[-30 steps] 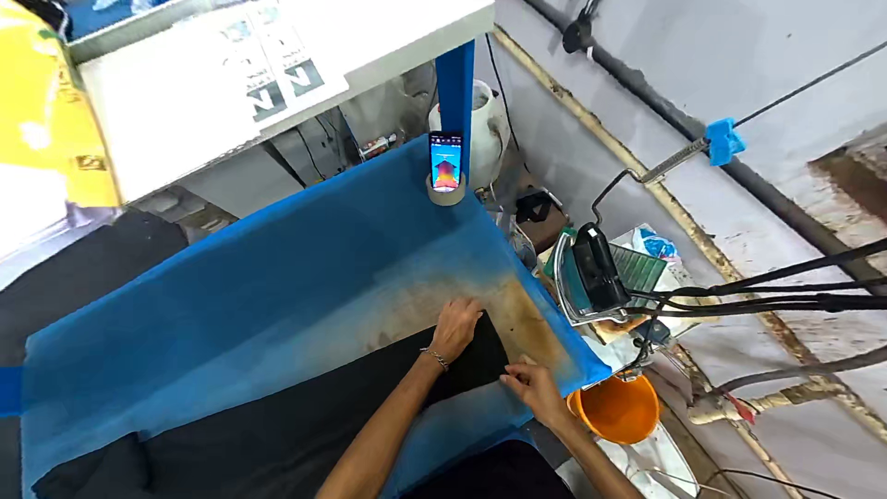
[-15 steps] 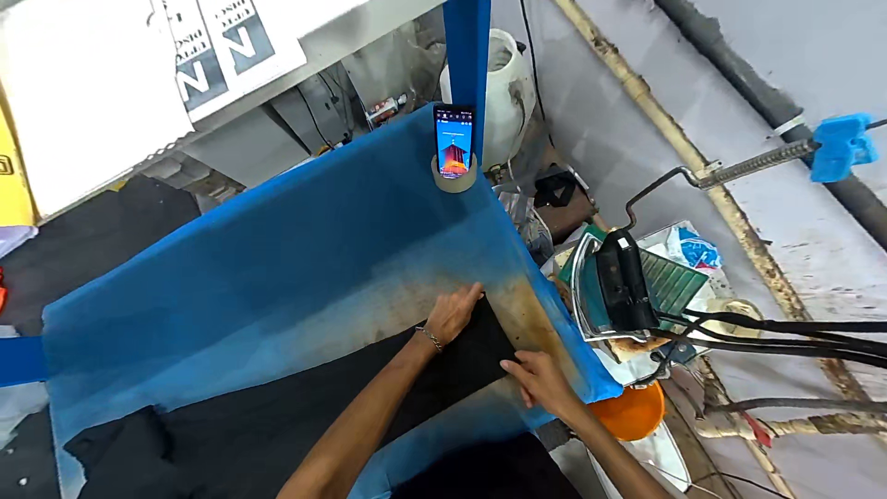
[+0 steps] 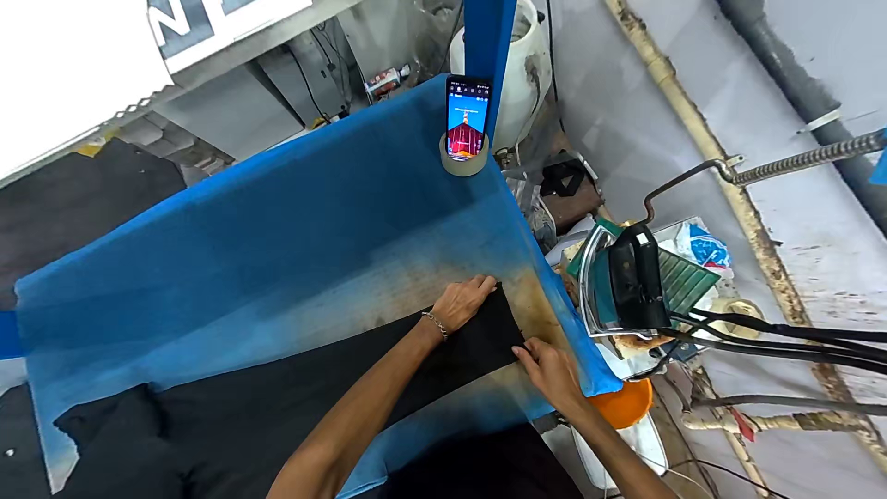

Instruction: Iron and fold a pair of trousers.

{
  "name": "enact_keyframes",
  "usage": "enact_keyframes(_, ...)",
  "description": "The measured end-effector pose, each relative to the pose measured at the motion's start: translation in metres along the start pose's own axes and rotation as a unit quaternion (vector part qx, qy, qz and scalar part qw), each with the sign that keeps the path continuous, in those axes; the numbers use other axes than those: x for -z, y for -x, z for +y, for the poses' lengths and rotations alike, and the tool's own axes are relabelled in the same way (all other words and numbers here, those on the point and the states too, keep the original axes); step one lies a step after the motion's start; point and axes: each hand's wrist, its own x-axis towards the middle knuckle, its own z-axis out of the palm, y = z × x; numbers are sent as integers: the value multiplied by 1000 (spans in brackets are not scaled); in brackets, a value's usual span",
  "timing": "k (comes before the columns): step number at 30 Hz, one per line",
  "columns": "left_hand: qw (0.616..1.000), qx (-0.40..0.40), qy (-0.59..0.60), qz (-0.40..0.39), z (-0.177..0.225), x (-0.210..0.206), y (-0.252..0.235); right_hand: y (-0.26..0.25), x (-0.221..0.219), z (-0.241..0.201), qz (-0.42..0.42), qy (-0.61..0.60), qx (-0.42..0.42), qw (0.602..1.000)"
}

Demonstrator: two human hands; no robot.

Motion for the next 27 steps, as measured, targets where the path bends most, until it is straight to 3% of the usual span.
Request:
enact_keyframes(5, 999, -46, -15, 2, 30, -14, -30, 21, 26, 23, 51, 106, -70, 991)
enact_keyframes(11, 996, -90, -6, 2, 54, -42, -74, 38, 21, 51, 115, 104, -161, 975)
enact_keyframes(13, 998, -54, 6, 29, 55, -43, -77, 43, 23, 41, 142, 82, -153, 974)
enact_keyframes(15, 996, -6, 15, 86, 59, -36, -72, 49, 34, 24, 202, 58, -88, 974)
enact_keyframes(17, 993, 24, 20, 113, 71, -20, -42, 45, 61, 5, 255, 48, -7, 966)
enact_keyframes(19, 996, 17, 19, 86, 89, -12, 12, 23, 98, -11, 282, 25, 18, 959)
enact_keyframes(23, 997, -61, 17, -43, 123, -53, 129, -49, 139, -18, 294, 11, -89, 952)
enact_keyframes(25, 992, -92, 54, -64, 128, -66, 154, -66, 151, -10, 268, 1, -120, 956)
enact_keyframes(27, 989, -91, 98, -55, 127, -54, 155, -76, 164, 6, 229, -92, -118, 962)
